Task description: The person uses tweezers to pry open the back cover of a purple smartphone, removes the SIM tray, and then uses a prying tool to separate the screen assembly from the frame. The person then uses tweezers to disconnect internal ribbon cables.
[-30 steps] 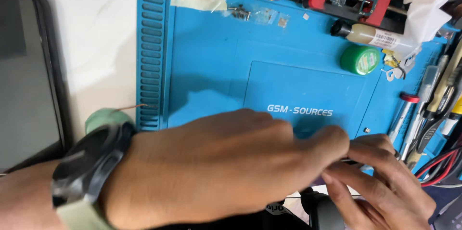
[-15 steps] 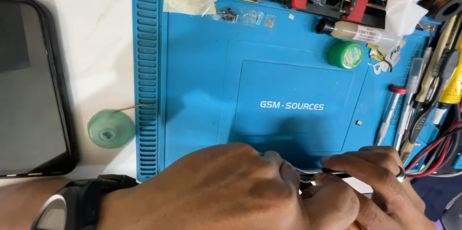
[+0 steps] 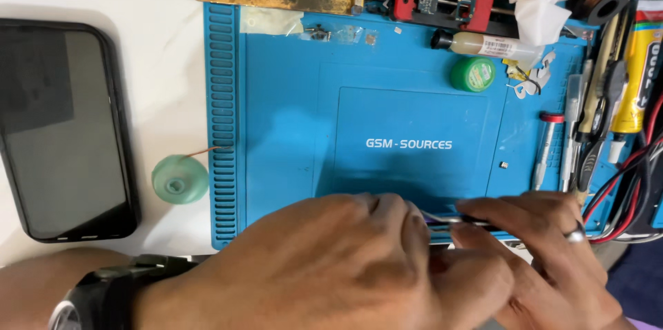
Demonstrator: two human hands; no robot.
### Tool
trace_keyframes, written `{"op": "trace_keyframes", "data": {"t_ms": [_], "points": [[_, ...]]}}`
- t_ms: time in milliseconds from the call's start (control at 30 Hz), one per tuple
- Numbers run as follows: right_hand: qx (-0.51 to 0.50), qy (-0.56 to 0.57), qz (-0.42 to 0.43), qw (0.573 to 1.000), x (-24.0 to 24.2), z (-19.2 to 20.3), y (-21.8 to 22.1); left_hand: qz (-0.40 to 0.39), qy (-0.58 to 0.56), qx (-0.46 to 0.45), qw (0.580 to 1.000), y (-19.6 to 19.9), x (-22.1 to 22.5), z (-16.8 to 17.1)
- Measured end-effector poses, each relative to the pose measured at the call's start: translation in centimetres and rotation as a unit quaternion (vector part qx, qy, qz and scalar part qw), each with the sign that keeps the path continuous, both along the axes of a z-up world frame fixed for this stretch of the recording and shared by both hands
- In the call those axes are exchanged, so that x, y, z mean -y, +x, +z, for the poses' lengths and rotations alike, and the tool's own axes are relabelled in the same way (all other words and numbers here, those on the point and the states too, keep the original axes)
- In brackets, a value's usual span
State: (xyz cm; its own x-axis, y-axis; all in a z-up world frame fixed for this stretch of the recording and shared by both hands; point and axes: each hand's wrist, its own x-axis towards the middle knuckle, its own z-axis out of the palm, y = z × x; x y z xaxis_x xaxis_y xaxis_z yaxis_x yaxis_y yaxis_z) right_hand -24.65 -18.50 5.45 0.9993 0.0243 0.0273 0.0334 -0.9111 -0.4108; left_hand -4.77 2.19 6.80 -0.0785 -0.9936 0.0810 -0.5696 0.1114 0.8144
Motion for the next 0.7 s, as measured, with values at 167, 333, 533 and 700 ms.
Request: {"op": "trace_keyframes", "data": {"t_ms": [167,333,533,700], "points": [[-0.009,-0.019,0.069,0.997,0.4,-0.1,1.8,0.046,0.011,0.023,0.999,-0.7,-0.9,-1.6],[-0.034,-0.027,0.053,0.998,-0.8,0.6,2.6,0.075,0.01,0.044,0.996,-1.2,-1.8,-2.5],[-0.047,-0.036,0.1,0.993,-0.2,0.5,2.3,0.072,0.022,0.021,0.997,-2.1,-3.0,-2.9],[-0.045,-0.02,0.108,0.993,0.1,0.2,2.2,0.071,0.03,0.001,0.997,-2.4,-3.1,-3.6]]}}
